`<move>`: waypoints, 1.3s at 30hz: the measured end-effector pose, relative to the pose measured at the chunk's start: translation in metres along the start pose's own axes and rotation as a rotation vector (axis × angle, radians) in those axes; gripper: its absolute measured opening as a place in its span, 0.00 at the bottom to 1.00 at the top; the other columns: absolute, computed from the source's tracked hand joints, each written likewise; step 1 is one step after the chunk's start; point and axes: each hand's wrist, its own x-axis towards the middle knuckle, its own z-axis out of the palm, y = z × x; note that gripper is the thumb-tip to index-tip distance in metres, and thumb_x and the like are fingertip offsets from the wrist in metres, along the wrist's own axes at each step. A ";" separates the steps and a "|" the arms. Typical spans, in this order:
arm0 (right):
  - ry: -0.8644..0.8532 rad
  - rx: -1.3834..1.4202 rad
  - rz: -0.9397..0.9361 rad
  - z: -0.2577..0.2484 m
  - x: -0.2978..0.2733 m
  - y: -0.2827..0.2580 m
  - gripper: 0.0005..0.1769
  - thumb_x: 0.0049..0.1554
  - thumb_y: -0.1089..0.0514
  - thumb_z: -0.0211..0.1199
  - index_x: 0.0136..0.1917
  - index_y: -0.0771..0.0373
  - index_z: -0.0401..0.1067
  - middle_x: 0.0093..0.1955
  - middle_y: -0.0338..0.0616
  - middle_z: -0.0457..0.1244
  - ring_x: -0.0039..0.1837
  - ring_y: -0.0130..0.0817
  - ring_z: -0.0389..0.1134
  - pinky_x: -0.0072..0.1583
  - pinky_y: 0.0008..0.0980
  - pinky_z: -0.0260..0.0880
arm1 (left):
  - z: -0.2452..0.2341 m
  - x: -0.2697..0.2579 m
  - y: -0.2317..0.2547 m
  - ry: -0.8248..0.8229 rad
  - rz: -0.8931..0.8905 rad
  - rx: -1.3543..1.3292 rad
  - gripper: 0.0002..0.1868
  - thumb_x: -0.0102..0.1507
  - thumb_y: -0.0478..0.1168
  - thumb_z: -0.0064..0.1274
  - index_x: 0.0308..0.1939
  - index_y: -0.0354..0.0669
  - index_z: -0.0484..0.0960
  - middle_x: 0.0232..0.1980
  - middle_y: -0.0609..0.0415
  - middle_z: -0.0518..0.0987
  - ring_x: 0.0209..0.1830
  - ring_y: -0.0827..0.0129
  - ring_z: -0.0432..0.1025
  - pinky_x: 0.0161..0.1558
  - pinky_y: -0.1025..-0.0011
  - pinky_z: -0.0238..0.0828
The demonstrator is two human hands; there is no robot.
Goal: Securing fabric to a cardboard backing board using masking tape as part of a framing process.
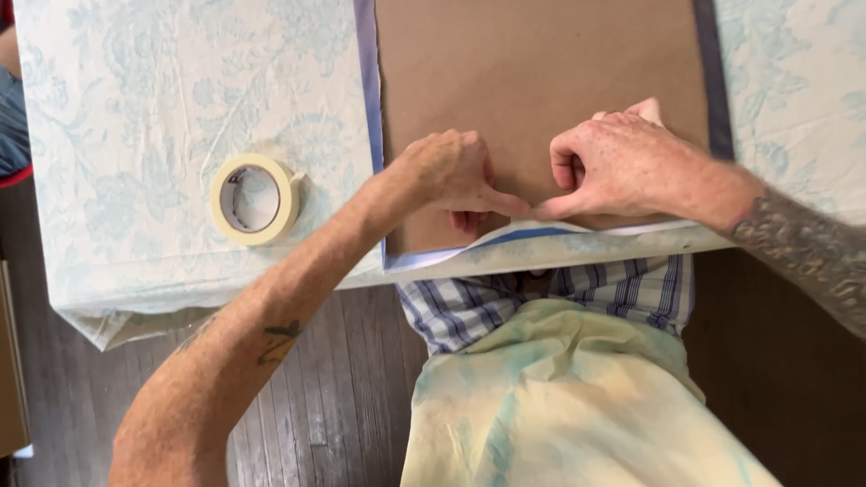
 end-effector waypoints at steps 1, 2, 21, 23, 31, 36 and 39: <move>-0.010 0.000 -0.003 0.005 -0.002 0.000 0.22 0.42 0.32 0.73 0.39 0.47 0.77 0.34 0.31 0.70 0.54 0.34 0.70 0.67 0.47 0.51 | 0.008 0.003 -0.003 -0.007 -0.004 -0.007 0.22 0.57 0.64 0.61 0.25 0.53 0.87 0.22 0.62 0.85 0.24 0.76 0.82 0.40 0.78 0.79; -0.019 -0.031 -0.003 0.006 -0.002 0.000 0.20 0.43 0.32 0.72 0.39 0.46 0.77 0.34 0.30 0.71 0.55 0.34 0.70 0.68 0.48 0.51 | 0.010 0.007 -0.005 0.034 0.016 0.024 0.21 0.55 0.64 0.63 0.24 0.54 0.86 0.20 0.63 0.83 0.23 0.75 0.82 0.38 0.78 0.79; 0.425 0.504 -0.645 0.024 0.064 -0.115 0.22 0.51 0.47 0.76 0.59 0.47 0.78 0.54 0.33 0.72 0.61 0.32 0.70 0.63 0.33 0.68 | 0.107 -0.099 -0.201 1.297 0.010 0.021 0.34 0.53 0.42 0.70 0.62 0.41 0.78 0.51 0.46 0.79 0.57 0.53 0.75 0.63 0.57 0.67; 0.462 0.385 -0.717 0.030 0.095 -0.151 0.23 0.52 0.46 0.74 0.60 0.47 0.76 0.54 0.32 0.71 0.60 0.32 0.70 0.62 0.36 0.67 | 0.108 -0.090 -0.205 1.316 -0.004 0.089 0.32 0.55 0.43 0.67 0.62 0.41 0.77 0.50 0.47 0.79 0.55 0.55 0.76 0.64 0.58 0.66; 0.397 0.503 -0.738 0.048 0.146 -0.197 0.15 0.54 0.53 0.74 0.55 0.48 0.77 0.42 0.35 0.72 0.48 0.31 0.73 0.51 0.33 0.71 | 0.103 -0.087 -0.199 1.313 0.001 -0.021 0.26 0.63 0.32 0.58 0.66 0.39 0.74 0.44 0.45 0.81 0.44 0.50 0.79 0.47 0.57 0.73; 0.288 0.588 -0.651 0.015 0.083 -0.172 0.14 0.54 0.58 0.70 0.54 0.48 0.75 0.36 0.31 0.70 0.44 0.23 0.67 0.53 0.26 0.66 | 0.101 -0.084 -0.190 1.252 0.068 0.132 0.25 0.68 0.43 0.53 0.70 0.58 0.74 0.35 0.60 0.75 0.37 0.64 0.75 0.43 0.67 0.71; 0.272 0.581 -0.556 0.008 0.065 -0.156 0.15 0.56 0.56 0.70 0.57 0.47 0.76 0.40 0.34 0.72 0.45 0.24 0.68 0.54 0.30 0.68 | 0.096 -0.077 -0.183 1.228 0.152 0.127 0.15 0.70 0.47 0.50 0.61 0.57 0.78 0.34 0.59 0.72 0.35 0.61 0.76 0.40 0.65 0.73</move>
